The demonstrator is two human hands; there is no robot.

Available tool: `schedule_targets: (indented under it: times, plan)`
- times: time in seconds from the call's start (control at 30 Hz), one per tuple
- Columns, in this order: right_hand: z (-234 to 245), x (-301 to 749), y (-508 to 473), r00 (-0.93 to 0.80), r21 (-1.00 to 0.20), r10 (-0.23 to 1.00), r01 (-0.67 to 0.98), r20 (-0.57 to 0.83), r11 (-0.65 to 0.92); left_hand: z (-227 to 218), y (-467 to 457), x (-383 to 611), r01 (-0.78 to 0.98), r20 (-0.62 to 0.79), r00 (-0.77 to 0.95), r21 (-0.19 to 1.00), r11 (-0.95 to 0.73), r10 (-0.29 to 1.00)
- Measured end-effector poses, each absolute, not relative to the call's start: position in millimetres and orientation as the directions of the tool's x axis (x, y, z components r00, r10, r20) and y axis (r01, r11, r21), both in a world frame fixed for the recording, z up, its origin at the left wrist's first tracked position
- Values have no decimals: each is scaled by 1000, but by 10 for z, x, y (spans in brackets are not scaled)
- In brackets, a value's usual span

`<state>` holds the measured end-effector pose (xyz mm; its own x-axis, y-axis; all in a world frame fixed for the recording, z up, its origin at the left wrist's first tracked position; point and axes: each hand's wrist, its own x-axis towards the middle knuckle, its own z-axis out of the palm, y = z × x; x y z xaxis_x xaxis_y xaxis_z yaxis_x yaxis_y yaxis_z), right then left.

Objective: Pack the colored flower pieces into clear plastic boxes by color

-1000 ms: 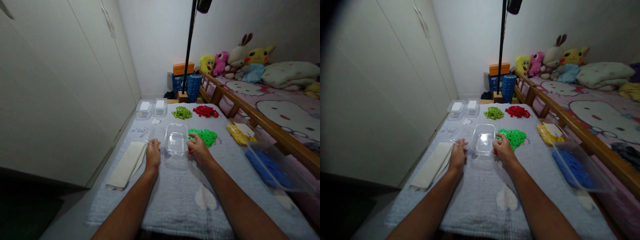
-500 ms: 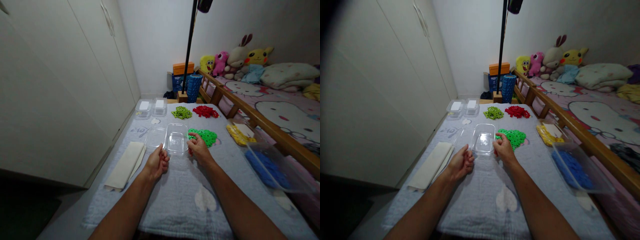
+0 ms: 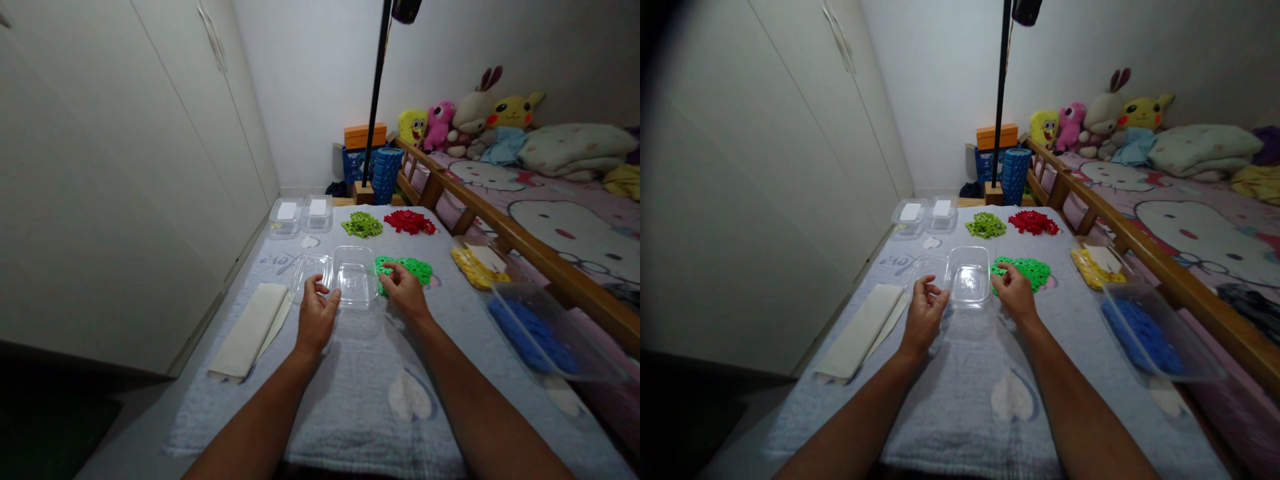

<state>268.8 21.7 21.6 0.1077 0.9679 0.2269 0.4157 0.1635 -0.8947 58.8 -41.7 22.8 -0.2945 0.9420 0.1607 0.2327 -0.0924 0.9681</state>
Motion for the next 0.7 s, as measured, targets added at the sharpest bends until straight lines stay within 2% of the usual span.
schedule_targets:
  times: [0.1, 0.17, 0.23, 0.33, 0.4, 0.5, 0.57, 0.7]
  plan:
    - [232, 2893, 341, 168, -692, 887, 692, 431, 205, 165, -379, 605, 269, 169, -273, 959, -93, 947]
    - [245, 2983, 430, 95, -525, 871, 827, 482, 201, 138, -354, 614, 271, 171, -266, 958, -97, 949]
    - [252, 2998, 518, -33, -356, 901, 912, 433, 204, 123, -324, 622, 260, 159, -249, 961, -92, 955]
    - [251, 2910, 652, -196, -163, 948, 957, 251, 241, 111, -281, 630, 219, 123, -227, 973, -72, 966]
    - [248, 2833, 740, -245, -106, 961, 960, 124, 259, 108, -263, 631, 188, 106, -225, 980, -64, 969]
    - [246, 2769, 837, -292, -90, 956, 953, -13, 290, 109, -260, 626, 156, 97, -221, 986, -63, 970]
    - [238, 2772, 854, -324, -85, 945, 944, -35, 320, 111, -269, 621, 136, 99, -211, 988, -71, 972]
    - [195, 2842, 760, -377, -70, 926, 923, 34, 378, 123, -286, 621, 104, 97, -199, 992, -77, 975]
